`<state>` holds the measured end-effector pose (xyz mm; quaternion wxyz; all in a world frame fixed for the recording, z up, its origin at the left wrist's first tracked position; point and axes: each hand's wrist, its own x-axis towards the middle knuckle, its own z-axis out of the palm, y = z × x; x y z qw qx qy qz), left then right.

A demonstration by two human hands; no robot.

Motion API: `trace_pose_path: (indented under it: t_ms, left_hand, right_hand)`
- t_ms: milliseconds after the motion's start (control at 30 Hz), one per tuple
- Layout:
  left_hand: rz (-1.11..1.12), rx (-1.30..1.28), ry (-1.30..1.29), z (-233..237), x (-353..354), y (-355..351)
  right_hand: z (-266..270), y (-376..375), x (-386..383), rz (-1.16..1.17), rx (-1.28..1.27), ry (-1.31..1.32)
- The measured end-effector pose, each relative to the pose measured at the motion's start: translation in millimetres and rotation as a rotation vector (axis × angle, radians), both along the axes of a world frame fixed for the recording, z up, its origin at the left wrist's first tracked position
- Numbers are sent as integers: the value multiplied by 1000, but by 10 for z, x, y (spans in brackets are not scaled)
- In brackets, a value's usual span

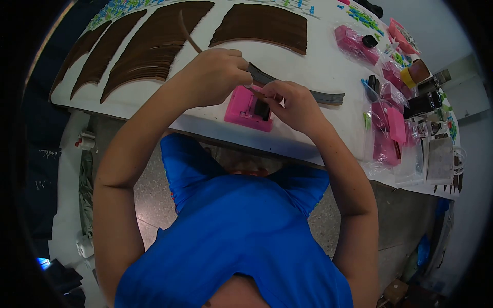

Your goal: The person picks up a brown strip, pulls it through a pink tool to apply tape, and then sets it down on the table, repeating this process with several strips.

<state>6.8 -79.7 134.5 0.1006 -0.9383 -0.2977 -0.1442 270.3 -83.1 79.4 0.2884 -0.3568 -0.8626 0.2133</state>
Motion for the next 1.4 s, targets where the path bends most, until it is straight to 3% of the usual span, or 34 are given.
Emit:
trace_pose_path:
  t_ms: [267, 1000, 1400]
  left_hand:
    - [-110, 50, -287, -546, 32, -13]
    - [-115, -1, -338, -655, 122, -41]
    - [-130, -12, -348, -702, 165, -27]
  right_hand:
    - [22, -41, 219, 52, 40, -81]
    - [50, -114, 390, 31, 9, -101]
    - [57, -404, 1587, -250, -35, -263]
